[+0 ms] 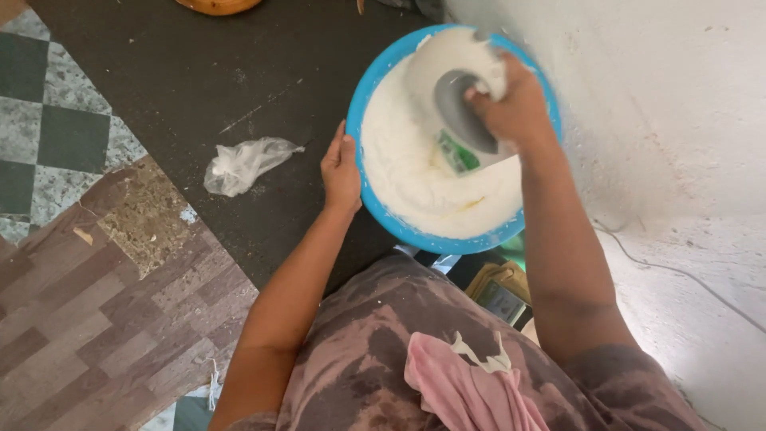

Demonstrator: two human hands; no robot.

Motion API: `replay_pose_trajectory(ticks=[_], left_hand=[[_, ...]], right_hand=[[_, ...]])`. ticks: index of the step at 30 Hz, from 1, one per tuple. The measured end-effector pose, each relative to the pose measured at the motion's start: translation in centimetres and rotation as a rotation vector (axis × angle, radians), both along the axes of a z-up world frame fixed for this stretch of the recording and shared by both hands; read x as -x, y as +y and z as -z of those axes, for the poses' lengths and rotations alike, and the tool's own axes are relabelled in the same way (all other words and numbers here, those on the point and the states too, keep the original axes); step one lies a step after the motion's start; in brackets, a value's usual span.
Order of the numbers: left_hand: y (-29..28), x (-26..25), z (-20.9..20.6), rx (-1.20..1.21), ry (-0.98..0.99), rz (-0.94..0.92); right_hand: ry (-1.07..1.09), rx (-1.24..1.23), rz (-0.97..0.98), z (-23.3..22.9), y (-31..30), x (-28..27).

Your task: Using an electric hand mixer to whip cream or frosting in a blue bowl on a work surface.

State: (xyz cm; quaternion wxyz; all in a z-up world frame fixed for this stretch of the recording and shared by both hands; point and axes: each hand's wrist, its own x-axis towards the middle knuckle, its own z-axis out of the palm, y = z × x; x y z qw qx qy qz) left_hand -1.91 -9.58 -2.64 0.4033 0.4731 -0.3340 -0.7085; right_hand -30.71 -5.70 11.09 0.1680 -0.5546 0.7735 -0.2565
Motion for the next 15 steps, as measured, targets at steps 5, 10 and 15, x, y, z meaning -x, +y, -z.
replay_pose_trajectory(ticks=[5,10,15], left_hand=[[-0.7,-0.1,-0.7,-0.029,0.015,-0.018],[-0.8,0.6,0.0,0.009,0.021,0.038],[-1.1,0.7,-0.3,-0.012,-0.068,0.031]], right_hand=[[0.020,-0.443,-0.048,-5.3,5.2,-4.2],[0.224,-0.420,0.258,-4.7,7.8,3.3],[0.125,-0.194,0.123,-2.5,4.3,-0.8]])
